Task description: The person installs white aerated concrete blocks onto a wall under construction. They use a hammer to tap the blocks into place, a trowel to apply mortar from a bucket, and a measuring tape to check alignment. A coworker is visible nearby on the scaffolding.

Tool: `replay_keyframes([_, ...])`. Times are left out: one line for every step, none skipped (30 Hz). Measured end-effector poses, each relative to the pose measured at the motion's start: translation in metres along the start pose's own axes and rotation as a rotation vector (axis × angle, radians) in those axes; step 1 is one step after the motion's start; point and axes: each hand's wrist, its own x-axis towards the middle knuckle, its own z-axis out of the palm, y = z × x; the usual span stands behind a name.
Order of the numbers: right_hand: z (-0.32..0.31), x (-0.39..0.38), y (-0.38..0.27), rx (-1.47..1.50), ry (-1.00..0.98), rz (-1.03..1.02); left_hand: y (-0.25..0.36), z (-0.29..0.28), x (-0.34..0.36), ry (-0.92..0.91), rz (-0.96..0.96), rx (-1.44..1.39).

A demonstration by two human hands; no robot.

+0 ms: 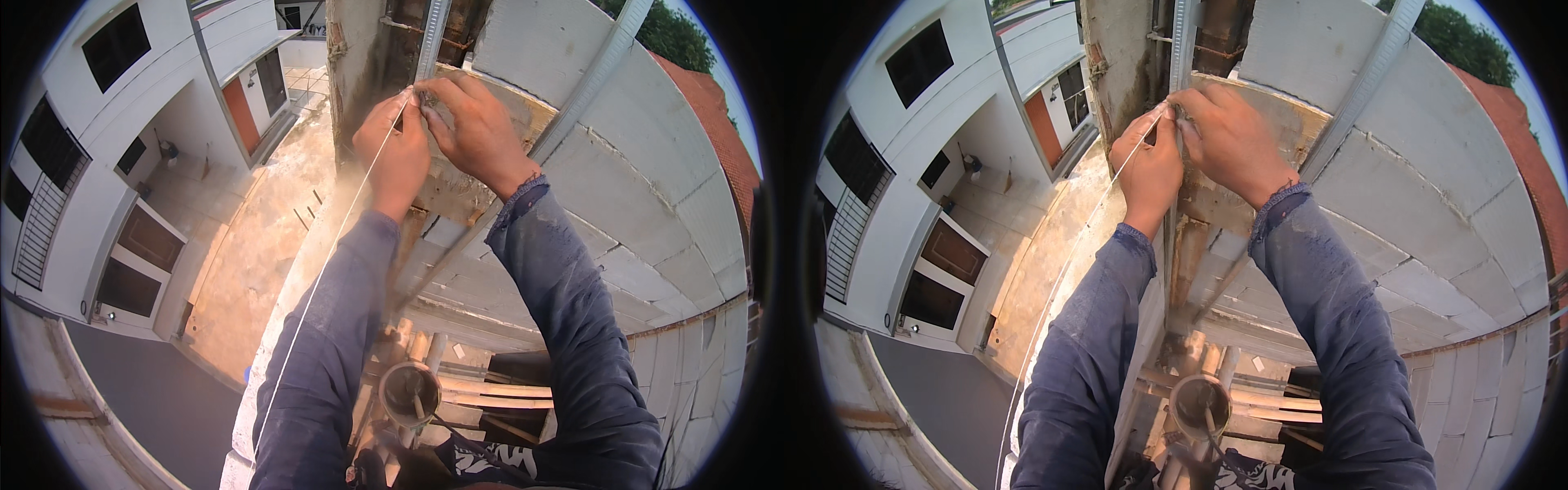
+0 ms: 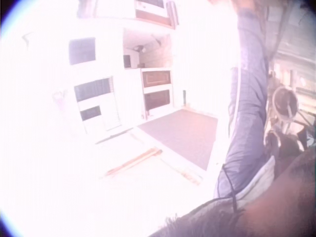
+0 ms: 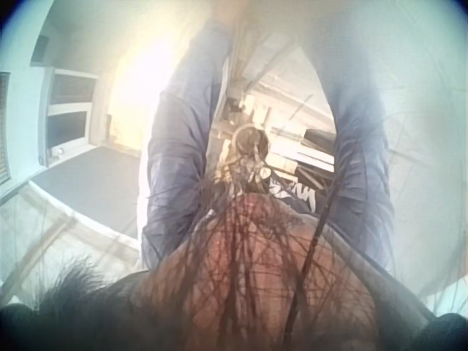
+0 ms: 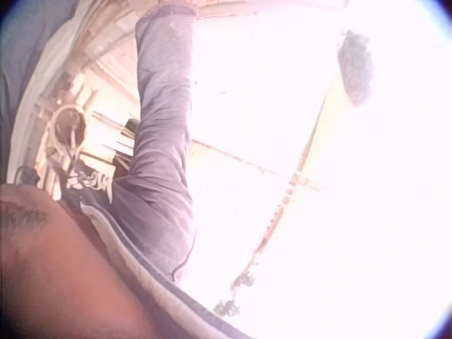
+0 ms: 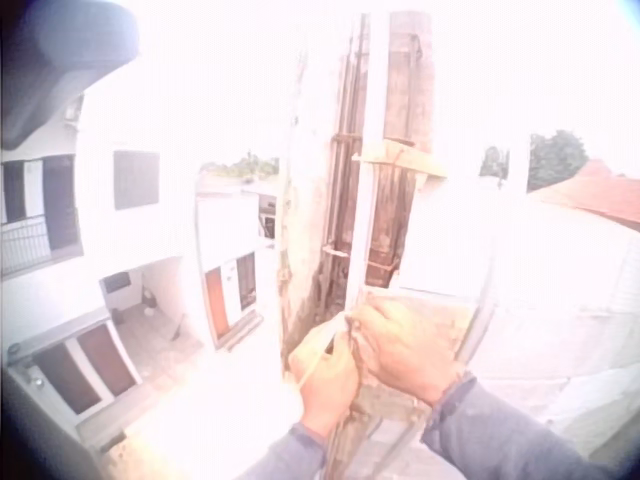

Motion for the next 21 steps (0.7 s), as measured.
replay_keyframes([0.007,-0.001,0.003,-0.029,0.005,-0.019,-0.001,0.0,0.002,-0.015,-0.013,-0.007])
replay_keyframes([0.008,-0.003,0.007,-0.031,0.002,-0.032,-0.001,0.001,0.003,-0.029,-0.025,-0.014])
replay_keyframes([0.009,-0.006,0.012,-0.033,0.0,-0.046,-0.001,0.003,0.001,-0.02,-0.022,-0.016])
replay_keyframes([0.01,-0.006,0.011,-0.027,0.003,-0.062,-0.002,0.003,0.001,-0.01,-0.014,-0.01])
replay_keyframes([0.013,-0.006,0.01,0.06,0.05,-0.015,-0.004,0.002,0.001,0.001,-0.005,-0.003])
replay_keyframes([0.017,-0.006,0.008,0.147,0.098,0.033,-0.005,0.001,0.002,0.004,0.002,0.0])
replay_keyframes([0.018,-0.006,0.006,0.231,0.144,0.081,-0.006,0.001,0.003,0.007,0.008,0.002])
replay_keyframes([0.018,-0.005,0.007,0.235,0.175,0.15,-0.006,0.0,0.004,0.01,0.014,0.004])
replay_keyframes([0.018,-0.003,0.01,0.238,0.205,0.218,-0.006,0.0,0.003,0.019,0.02,0.012])
replay_keyframes([0.017,-0.002,0.012,0.239,0.233,0.288,-0.004,0.001,0.002,0.025,0.022,0.018])
replay_keyframes([0.016,-0.004,0.011,0.238,0.219,0.302,-0.002,0.002,0.001,0.032,0.024,0.023])
replay_keyframes([0.015,-0.008,0.01,0.237,0.204,0.316,-0.001,0.002,0.0,0.014,-0.003,0.034])
replay_keyframes([0.014,-0.009,0.009,0.239,0.192,0.327,0.001,0.0,0.001,-0.003,-0.027,0.047])
replay_keyframes([0.018,-0.011,0.011,0.462,0.267,0.388,0.002,-0.001,0.001,-0.02,-0.052,0.059])
replay_keyframes([0.025,-0.016,0.015,0.686,0.342,0.446,0.001,0.001,0.0,-0.011,-0.043,0.046])
replay_keyframes([0.03,-0.018,0.017,0.913,0.416,0.5,0.0,0.002,0.001,0.0,-0.032,0.034])
replay_keyframes([0.03,-0.021,0.02,0.996,0.41,0.57,-0.001,0.003,0.001,0.01,-0.022,0.022])
replay_keyframes([0.027,-0.026,0.025,1.079,0.405,0.641,-0.003,0.003,0.002,0.005,-0.028,0.022])
replay_keyframes([0.026,-0.029,0.027,1.162,0.398,0.713,-0.002,0.002,0.003,0.0,-0.033,0.024])
replay_keyframes([0.029,-0.033,0.027,1.18,0.418,0.731,-0.002,0.001,0.004,-0.006,-0.039,0.025])
replay_keyframes([0.031,-0.04,0.024,1.197,0.438,0.75,-0.002,0.001,0.004,-0.012,-0.045,0.033])
